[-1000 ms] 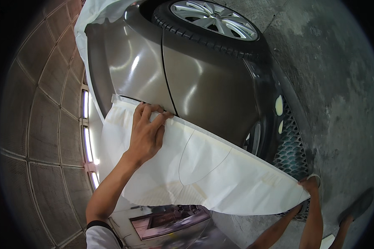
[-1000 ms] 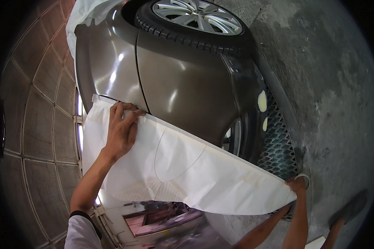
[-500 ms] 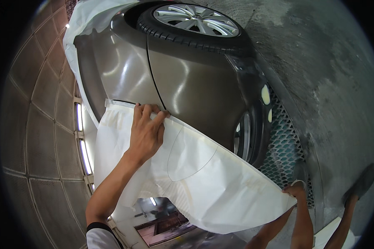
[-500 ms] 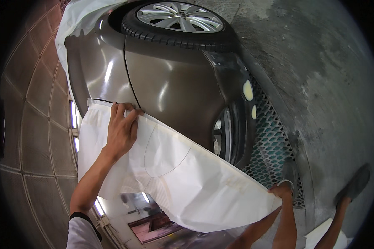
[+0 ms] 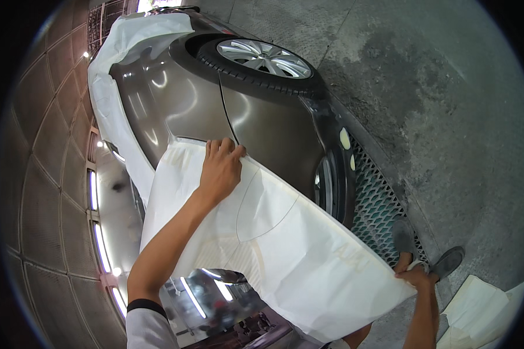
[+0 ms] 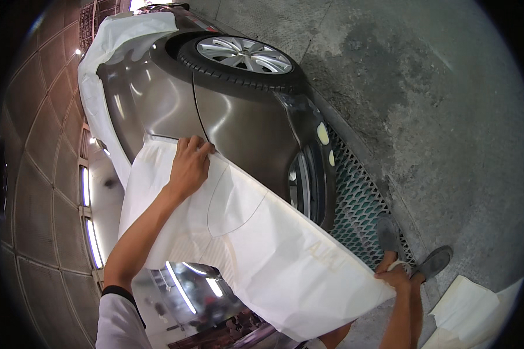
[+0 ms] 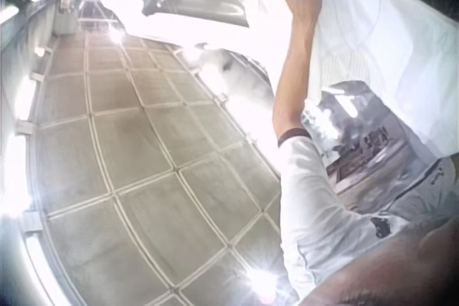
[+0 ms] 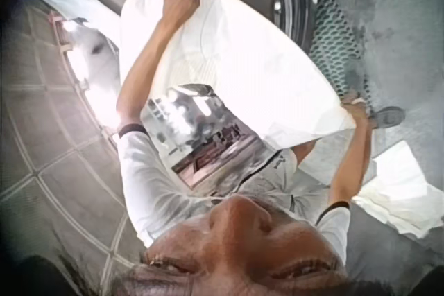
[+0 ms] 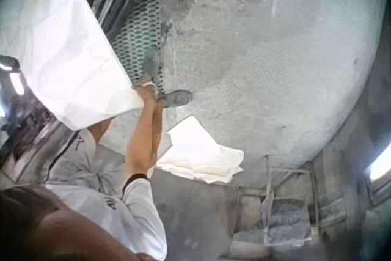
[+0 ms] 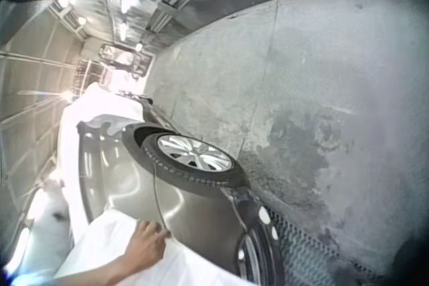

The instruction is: The person applies large white masking paper to the hood and front bumper of a brown car. They use masking tape to secure the paper, smoothing it over the vehicle's contours and taping the edges to the bodywork.

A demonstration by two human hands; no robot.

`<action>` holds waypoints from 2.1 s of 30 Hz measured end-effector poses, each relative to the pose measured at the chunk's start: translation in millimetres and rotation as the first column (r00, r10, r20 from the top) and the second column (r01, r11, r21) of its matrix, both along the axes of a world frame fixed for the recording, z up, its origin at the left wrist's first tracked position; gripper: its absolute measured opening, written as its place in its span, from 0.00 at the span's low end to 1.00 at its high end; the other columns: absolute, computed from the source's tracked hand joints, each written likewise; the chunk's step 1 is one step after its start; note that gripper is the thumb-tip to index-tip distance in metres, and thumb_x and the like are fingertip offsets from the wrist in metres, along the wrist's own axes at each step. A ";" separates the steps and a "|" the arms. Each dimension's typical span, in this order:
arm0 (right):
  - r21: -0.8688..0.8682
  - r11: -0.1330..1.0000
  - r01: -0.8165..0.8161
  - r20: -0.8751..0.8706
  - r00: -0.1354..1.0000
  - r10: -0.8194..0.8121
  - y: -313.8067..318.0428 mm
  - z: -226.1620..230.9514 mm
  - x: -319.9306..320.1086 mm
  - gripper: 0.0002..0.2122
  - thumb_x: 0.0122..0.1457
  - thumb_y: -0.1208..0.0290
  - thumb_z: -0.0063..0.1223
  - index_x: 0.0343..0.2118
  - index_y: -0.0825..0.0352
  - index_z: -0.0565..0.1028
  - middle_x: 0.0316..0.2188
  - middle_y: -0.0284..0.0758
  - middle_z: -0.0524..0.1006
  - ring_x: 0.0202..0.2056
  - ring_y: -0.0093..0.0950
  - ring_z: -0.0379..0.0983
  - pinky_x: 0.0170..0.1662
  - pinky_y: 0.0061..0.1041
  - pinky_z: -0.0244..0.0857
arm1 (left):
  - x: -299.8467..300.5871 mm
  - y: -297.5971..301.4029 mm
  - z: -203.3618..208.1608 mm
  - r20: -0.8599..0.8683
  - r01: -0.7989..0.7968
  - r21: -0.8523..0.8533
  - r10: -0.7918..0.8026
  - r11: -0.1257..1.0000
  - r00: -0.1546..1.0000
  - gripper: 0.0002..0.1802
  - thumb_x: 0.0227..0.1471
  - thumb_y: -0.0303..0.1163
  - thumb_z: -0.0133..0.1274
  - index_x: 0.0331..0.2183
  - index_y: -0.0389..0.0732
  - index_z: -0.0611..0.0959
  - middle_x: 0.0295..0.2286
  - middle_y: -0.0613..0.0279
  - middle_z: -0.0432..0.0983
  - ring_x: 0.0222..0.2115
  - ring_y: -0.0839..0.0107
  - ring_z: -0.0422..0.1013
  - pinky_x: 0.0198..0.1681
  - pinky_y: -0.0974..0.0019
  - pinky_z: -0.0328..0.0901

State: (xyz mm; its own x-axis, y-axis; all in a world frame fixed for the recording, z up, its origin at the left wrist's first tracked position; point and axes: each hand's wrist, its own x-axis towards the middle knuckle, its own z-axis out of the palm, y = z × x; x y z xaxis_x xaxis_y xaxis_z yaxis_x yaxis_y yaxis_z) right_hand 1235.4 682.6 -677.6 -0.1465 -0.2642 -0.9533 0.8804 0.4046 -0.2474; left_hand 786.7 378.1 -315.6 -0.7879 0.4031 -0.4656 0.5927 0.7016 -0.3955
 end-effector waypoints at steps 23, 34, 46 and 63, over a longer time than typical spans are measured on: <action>-0.331 0.780 0.531 0.390 0.830 -0.399 -124.3 67.8 87.3 0.11 0.39 0.70 0.73 0.24 0.68 0.81 0.22 0.33 0.79 0.23 0.25 0.74 0.30 0.26 0.67 | -0.4 34.7 -5.6 0.136 -0.007 -0.357 0.059 0.934 0.989 0.12 0.53 0.23 0.45 0.38 0.46 0.79 0.36 0.58 0.70 0.41 0.55 0.66 0.40 0.54 0.68; -0.447 0.773 0.449 0.453 0.859 -0.238 -214.2 117.2 125.2 0.12 0.38 0.66 0.74 0.21 0.63 0.79 0.19 0.27 0.75 0.20 0.20 0.70 0.24 0.23 0.64 | -9.6 36.5 -6.4 0.307 0.178 -0.389 -0.055 0.904 0.950 0.12 0.53 0.23 0.47 0.39 0.45 0.80 0.38 0.57 0.73 0.39 0.54 0.69 0.40 0.55 0.69; -0.437 0.680 0.589 0.444 0.798 -0.407 -252.4 223.3 167.1 0.17 0.33 0.64 0.75 0.22 0.65 0.77 0.20 0.34 0.77 0.23 0.29 0.73 0.31 0.29 0.67 | -6.8 43.6 -1.1 0.329 0.211 -0.469 -0.052 0.858 0.943 0.13 0.56 0.24 0.45 0.41 0.44 0.80 0.40 0.56 0.74 0.43 0.55 0.71 0.42 0.55 0.68; -0.289 0.676 0.678 0.438 0.721 -0.536 -289.5 221.7 172.5 0.17 0.37 0.71 0.74 0.24 0.65 0.71 0.19 0.30 0.73 0.21 0.23 0.70 0.24 0.27 0.64 | 5.3 46.7 -4.7 0.419 0.315 -0.528 -0.081 0.788 0.904 0.12 0.56 0.27 0.47 0.43 0.43 0.79 0.42 0.58 0.73 0.45 0.57 0.69 0.51 0.56 0.64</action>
